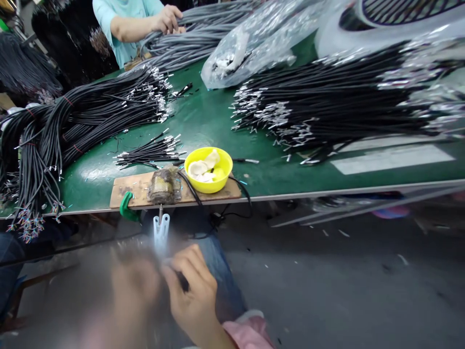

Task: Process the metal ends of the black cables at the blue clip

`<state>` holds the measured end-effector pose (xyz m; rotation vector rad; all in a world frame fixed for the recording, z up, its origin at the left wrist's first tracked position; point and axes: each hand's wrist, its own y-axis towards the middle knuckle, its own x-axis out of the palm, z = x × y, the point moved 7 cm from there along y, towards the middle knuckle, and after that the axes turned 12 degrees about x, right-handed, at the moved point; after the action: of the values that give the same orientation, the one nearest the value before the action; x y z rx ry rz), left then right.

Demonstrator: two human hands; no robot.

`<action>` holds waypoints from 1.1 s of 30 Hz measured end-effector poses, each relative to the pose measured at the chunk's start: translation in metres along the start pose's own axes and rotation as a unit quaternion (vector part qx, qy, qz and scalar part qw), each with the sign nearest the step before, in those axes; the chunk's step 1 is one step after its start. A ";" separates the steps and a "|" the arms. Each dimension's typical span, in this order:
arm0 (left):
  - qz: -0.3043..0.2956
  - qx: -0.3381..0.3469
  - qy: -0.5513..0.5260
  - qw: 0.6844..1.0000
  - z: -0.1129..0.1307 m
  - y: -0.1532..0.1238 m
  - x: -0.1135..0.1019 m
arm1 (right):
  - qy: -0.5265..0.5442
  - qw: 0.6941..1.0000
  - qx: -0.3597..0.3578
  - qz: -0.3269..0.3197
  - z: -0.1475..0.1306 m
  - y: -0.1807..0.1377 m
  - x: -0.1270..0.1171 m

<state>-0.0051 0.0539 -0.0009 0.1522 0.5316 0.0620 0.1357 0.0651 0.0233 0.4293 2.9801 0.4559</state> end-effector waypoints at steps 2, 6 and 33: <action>-0.002 -0.006 -0.021 1.000 -0.003 0.000 0.001 | 0.061 0.997 0.044 -0.002 0.011 -0.004 0.003; -0.032 -0.012 -0.063 0.997 -0.003 0.001 0.004 | 0.227 0.945 0.213 -0.102 0.042 -0.012 0.022; -0.038 0.025 -0.131 0.990 0.008 0.016 -0.001 | 0.298 0.834 0.346 -0.311 0.046 0.005 0.031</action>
<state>-0.0021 0.0688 0.0089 0.1865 0.2766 -0.0463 0.1134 0.0914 -0.0209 -0.8092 3.4920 -0.7061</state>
